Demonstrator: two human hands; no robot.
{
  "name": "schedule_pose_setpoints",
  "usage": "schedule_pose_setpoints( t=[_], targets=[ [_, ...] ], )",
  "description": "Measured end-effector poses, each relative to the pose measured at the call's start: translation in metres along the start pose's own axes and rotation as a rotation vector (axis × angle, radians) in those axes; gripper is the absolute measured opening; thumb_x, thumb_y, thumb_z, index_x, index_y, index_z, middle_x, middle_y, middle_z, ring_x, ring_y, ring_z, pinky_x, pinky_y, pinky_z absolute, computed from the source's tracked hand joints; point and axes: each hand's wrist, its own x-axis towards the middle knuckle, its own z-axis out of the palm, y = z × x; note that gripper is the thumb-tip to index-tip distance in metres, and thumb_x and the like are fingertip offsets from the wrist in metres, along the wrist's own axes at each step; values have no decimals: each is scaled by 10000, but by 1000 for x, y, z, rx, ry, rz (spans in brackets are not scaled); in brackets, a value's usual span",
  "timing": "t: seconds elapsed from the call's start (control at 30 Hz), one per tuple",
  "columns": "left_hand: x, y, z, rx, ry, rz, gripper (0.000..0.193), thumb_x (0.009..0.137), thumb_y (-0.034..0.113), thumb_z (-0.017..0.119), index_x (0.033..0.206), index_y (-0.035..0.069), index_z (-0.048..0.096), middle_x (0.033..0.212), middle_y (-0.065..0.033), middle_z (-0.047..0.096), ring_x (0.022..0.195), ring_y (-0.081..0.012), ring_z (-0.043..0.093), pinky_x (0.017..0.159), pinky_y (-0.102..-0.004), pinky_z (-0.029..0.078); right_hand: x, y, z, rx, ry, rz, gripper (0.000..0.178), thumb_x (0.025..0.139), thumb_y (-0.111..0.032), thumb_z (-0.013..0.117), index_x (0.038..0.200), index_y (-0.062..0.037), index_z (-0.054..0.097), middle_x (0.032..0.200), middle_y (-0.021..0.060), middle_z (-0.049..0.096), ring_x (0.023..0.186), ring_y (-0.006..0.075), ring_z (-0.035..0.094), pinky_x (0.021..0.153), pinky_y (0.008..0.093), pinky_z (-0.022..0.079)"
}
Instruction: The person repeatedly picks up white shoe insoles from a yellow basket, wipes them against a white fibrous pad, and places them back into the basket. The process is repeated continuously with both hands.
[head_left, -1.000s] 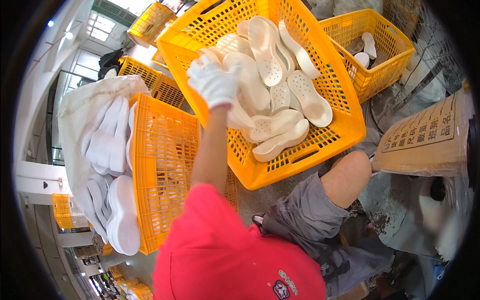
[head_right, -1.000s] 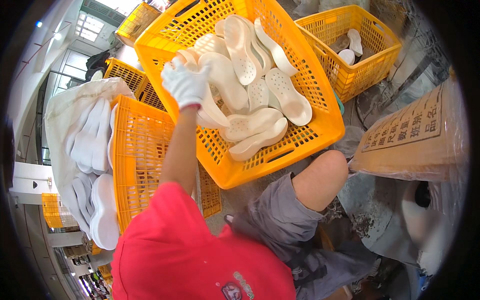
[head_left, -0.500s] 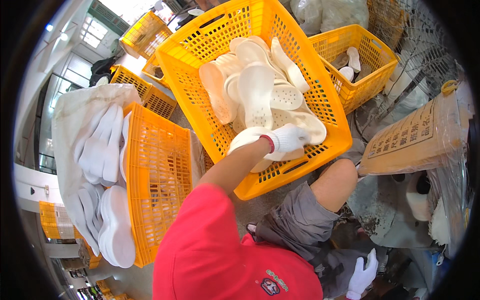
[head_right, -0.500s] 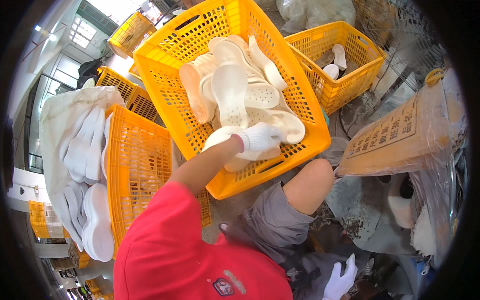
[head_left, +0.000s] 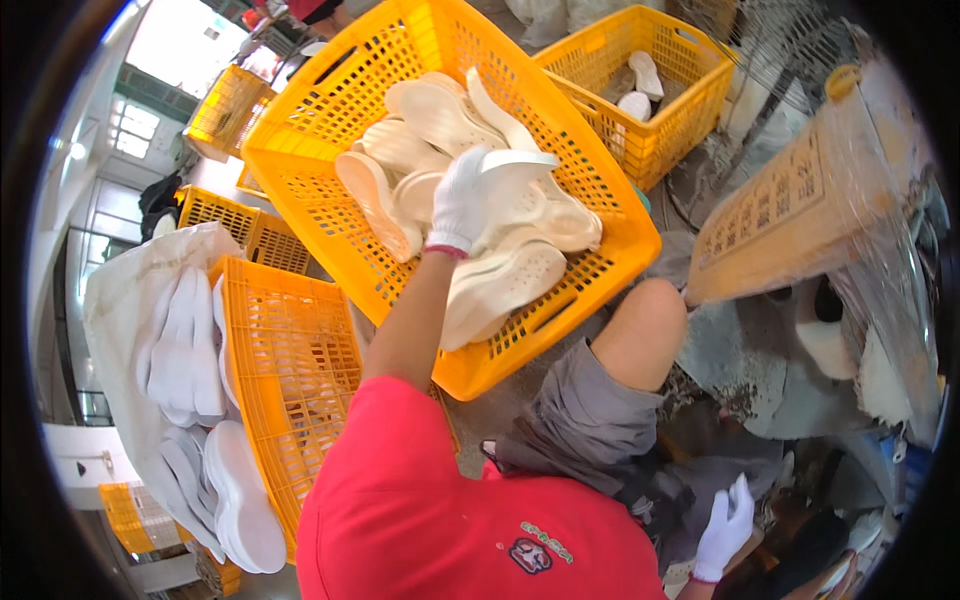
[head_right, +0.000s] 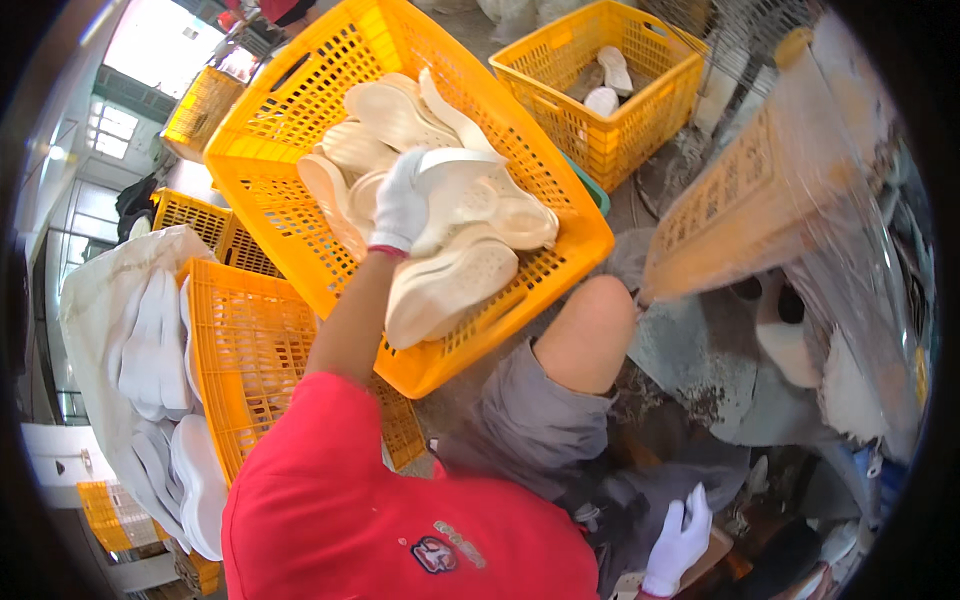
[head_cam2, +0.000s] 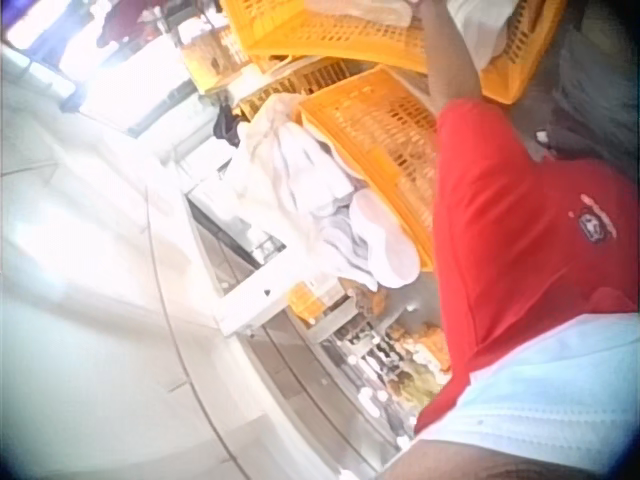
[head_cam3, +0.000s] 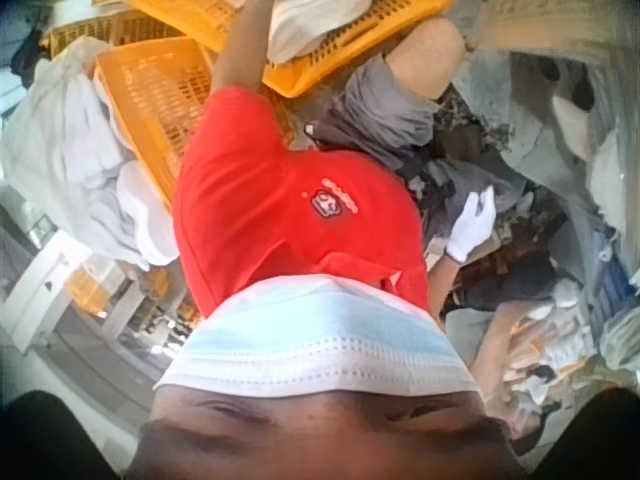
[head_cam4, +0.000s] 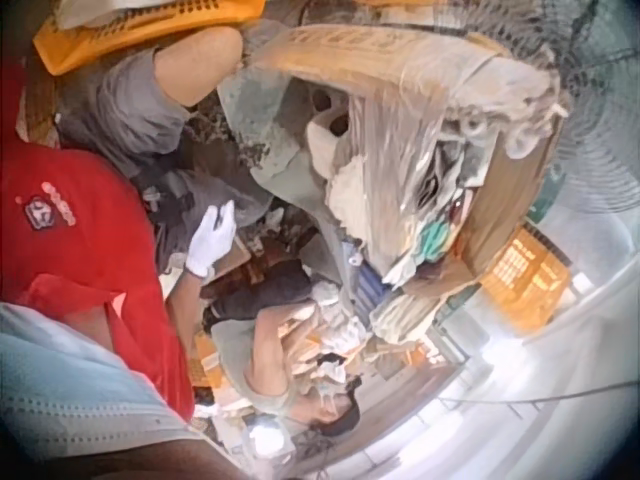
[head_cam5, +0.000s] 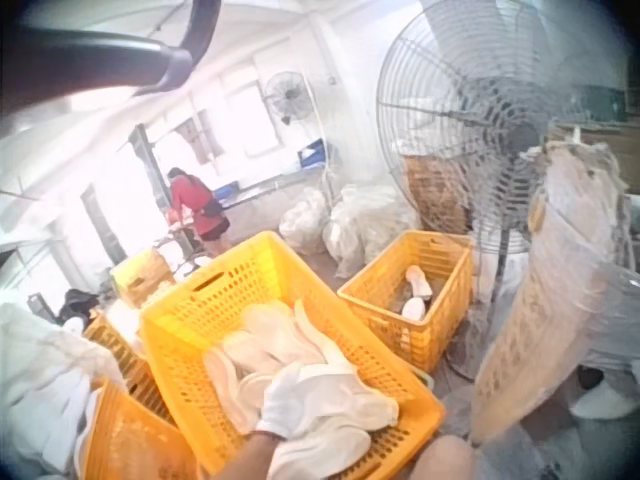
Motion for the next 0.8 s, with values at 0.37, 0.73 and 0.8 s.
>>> schedule_pose_setpoints(
  t=[0.37,0.73,0.8],
  targets=[
    [-105,374,42,-547,-1033,484,627,1014,295,708,1526,-24,536,1113,-272,744,1031,-500,741,917,-499,602,-2,-115,-15,661,-29,147,510,1066,-160,711,1501,93,627,1420,195,725,1286,265,686,1109,410,546],
    [-179,483,201,-1584,-985,-988,404,1024,121,777,1376,-5,623,1316,-136,724,1178,-248,727,1013,-406,603,-39,-80,-7,602,510,42,619,1055,-52,679,1624,54,459,1487,194,651,1350,287,654,1090,373,556],
    [-173,496,223,-1581,-947,-911,374,1006,73,737,1363,-2,652,1319,-128,746,1214,-246,725,1014,-415,603,-9,-86,-13,642,644,-29,621,1048,-123,709,1601,53,487,1481,242,657,1335,322,670,1113,408,532]
  ],
)
